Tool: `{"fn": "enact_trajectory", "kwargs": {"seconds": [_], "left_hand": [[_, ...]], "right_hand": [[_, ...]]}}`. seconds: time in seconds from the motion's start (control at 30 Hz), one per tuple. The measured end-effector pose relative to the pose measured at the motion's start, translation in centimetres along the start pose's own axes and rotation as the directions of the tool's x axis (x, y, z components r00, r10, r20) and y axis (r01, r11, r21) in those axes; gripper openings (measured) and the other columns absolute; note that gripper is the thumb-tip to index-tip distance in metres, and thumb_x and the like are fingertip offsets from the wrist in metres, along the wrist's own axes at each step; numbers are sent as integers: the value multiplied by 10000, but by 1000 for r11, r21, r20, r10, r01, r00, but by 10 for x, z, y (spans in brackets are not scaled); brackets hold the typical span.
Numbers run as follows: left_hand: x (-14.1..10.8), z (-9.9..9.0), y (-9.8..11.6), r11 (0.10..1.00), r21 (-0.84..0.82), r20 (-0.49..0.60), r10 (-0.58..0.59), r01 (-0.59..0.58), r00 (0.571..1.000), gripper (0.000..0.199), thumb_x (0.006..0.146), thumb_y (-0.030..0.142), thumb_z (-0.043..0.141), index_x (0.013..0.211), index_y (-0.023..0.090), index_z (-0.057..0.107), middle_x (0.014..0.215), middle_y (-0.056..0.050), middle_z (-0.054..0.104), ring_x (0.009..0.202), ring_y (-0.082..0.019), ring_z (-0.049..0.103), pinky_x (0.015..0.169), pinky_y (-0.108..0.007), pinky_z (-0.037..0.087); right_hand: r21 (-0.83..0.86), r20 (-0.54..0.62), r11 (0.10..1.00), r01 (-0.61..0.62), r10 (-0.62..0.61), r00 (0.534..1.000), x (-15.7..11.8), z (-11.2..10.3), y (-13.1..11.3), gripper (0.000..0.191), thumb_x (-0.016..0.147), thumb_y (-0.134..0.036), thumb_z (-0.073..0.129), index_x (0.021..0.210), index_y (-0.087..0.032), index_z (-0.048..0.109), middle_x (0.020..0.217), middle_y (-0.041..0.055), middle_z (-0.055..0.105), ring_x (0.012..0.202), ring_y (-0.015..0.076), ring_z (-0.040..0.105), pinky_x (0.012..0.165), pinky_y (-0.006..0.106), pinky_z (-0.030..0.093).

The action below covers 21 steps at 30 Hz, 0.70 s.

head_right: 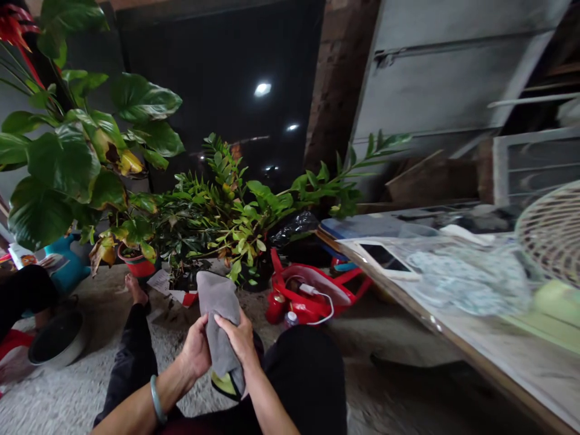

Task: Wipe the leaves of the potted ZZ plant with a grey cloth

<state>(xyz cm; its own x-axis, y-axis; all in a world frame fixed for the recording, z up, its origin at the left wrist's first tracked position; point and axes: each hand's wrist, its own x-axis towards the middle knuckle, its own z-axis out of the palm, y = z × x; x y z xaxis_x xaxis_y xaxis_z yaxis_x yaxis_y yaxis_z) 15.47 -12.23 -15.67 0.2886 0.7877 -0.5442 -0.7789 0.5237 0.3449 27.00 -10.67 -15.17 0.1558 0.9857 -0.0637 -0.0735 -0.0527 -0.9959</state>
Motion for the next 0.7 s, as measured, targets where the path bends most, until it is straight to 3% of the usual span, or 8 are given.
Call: {"fn": "enact_trajectory", "kwargs": {"seconds": [0.1, 0.2, 0.3, 0.47, 0.57, 0.7], "left_hand": [[4, -5, 3, 998, 55, -8, 24, -23, 1000, 316, 856, 337, 633, 1044, 105, 736, 900, -149, 784, 933, -317, 723, 925, -395, 494], [8, -12, 20, 988, 127, -26, 89, -85, 996, 206, 844, 311, 653, 906, 128, 723, 768, -101, 749, 748, -260, 694, 812, -362, 484], [10, -16, 55, 975, 131, -55, 190, -181, 980, 91, 839, 239, 655, 796, 160, 665, 686, -38, 690, 608, -194, 638, 658, -316, 458], [11, -9, 128, 923, 28, -211, 381, -385, 900, 50, 892, 136, 609, 914, 153, 651, 846, -52, 724, 625, -149, 659, 602, -278, 500], [21, -4, 158, 889, 17, -237, 449, -458, 862, 125, 898, 109, 601, 991, 164, 663, 899, -52, 722, 682, -157, 686, 630, -282, 541], [43, 1, 180, 881, 53, -202, 471, -471, 859, 175, 860, 74, 641, 992, 180, 683, 815, -20, 693, 666, -145, 678, 675, -274, 555]], "right_hand": [[-9, -1, 1000, -2, 2, 1000, 0, 0, -12, 456, 552, -459, 841, 920, -208, 744, 892, 88, 818, 924, 357, 753, 853, 437, 579], [-25, 3, 999, 37, -37, 999, 3, 3, -28, 482, 562, -454, 837, 963, -201, 748, 928, 91, 822, 936, 356, 752, 858, 439, 579], [-22, 14, 999, 42, -42, 999, 10, 4, -39, 493, 558, -472, 844, 960, -200, 755, 936, 96, 825, 948, 361, 752, 872, 446, 579], [23, 81, 998, -63, 61, 995, 24, 9, -53, 534, 523, -495, 881, 940, -180, 771, 939, 122, 827, 980, 385, 754, 909, 469, 580], [47, 85, 996, -73, 68, 994, 38, 18, -88, 540, 532, -534, 871, 926, -176, 777, 922, 125, 826, 946, 391, 760, 859, 472, 597], [116, 54, 989, 93, -99, 994, 80, 47, -161, 560, 572, -553, 859, 977, -173, 782, 1009, 123, 822, 1017, 381, 748, 894, 449, 593]]}}
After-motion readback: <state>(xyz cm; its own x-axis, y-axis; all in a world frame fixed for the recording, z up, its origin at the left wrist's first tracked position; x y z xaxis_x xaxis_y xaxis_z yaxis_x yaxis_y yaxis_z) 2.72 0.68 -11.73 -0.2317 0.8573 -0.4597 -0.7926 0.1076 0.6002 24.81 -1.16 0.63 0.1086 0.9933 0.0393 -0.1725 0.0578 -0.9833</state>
